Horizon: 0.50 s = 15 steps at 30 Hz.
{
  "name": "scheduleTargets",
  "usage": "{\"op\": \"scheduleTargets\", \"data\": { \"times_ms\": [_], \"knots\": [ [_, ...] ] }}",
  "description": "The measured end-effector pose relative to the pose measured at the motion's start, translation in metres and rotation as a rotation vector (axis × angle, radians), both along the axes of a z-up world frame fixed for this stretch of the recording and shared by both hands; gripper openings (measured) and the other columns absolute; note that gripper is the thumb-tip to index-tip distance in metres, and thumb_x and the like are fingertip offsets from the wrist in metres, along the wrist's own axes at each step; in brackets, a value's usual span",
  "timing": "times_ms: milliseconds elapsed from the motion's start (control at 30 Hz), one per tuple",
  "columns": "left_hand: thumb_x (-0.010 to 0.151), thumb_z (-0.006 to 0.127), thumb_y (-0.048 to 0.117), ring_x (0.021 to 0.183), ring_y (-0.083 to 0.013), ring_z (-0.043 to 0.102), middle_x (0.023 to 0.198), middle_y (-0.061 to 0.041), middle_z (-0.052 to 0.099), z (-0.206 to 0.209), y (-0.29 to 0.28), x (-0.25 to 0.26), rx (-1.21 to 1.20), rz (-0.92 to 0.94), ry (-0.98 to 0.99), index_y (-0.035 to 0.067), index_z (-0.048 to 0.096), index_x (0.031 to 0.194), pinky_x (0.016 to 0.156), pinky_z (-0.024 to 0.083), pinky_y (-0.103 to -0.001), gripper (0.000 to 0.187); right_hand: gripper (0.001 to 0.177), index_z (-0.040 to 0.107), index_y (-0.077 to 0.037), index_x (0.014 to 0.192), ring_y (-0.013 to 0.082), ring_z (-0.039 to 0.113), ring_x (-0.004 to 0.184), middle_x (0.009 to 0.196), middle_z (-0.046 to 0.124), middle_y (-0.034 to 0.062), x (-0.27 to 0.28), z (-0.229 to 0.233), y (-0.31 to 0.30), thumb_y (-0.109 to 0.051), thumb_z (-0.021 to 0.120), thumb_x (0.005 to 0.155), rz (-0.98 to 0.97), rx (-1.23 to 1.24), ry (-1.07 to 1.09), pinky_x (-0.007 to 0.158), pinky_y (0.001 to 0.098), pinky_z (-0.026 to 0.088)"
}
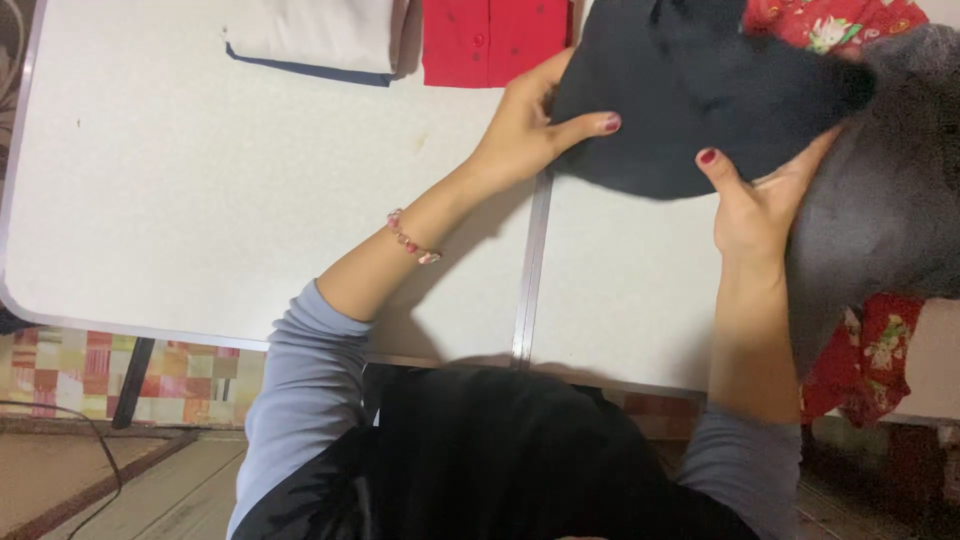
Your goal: The person folds a pair of black trousers and then a pair of gray trousers on a white table. Each garment is laid flat, aligned, and folded into a compact rectangle before being stacked with other folded items.
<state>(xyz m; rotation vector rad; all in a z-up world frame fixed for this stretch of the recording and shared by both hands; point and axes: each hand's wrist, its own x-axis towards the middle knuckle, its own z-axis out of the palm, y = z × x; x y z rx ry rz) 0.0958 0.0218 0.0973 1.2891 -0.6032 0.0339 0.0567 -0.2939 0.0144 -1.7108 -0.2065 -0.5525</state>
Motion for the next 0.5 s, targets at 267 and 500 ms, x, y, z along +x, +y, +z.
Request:
{"op": "scheduleTargets", "data": {
  "times_ms": [267,500],
  "knots": [
    [0.101,0.061,0.013,0.114,-0.0359,0.07,0.107,-0.017,0.077,-0.068,0.057,-0.086,0.521,-0.116,-0.465,0.005,0.062,0.091,0.105,0.051,-0.055,0.013,0.037,0.046,-0.007,0.132,0.044,0.072,0.103,0.093,0.076,0.02,-0.063,-0.016,0.042,-0.014,0.057,0.098,0.72,-0.21,0.097,0.108,0.0567,0.046],
    [0.085,0.053,-0.022,0.12,-0.0433,0.065,0.106,-0.026,0.074,-0.062,0.068,-0.094,0.66,-0.274,-0.361,-0.001,0.062,0.1,0.112,0.045,-0.06,0.027,0.023,0.081,-0.007,0.106,0.0404,0.068,0.116,0.109,0.078,0.0127,-0.078,0.017,0.056,-0.014,0.08,0.085,0.877,-0.519,0.214,0.11,0.0576,0.043]
  ]
}}
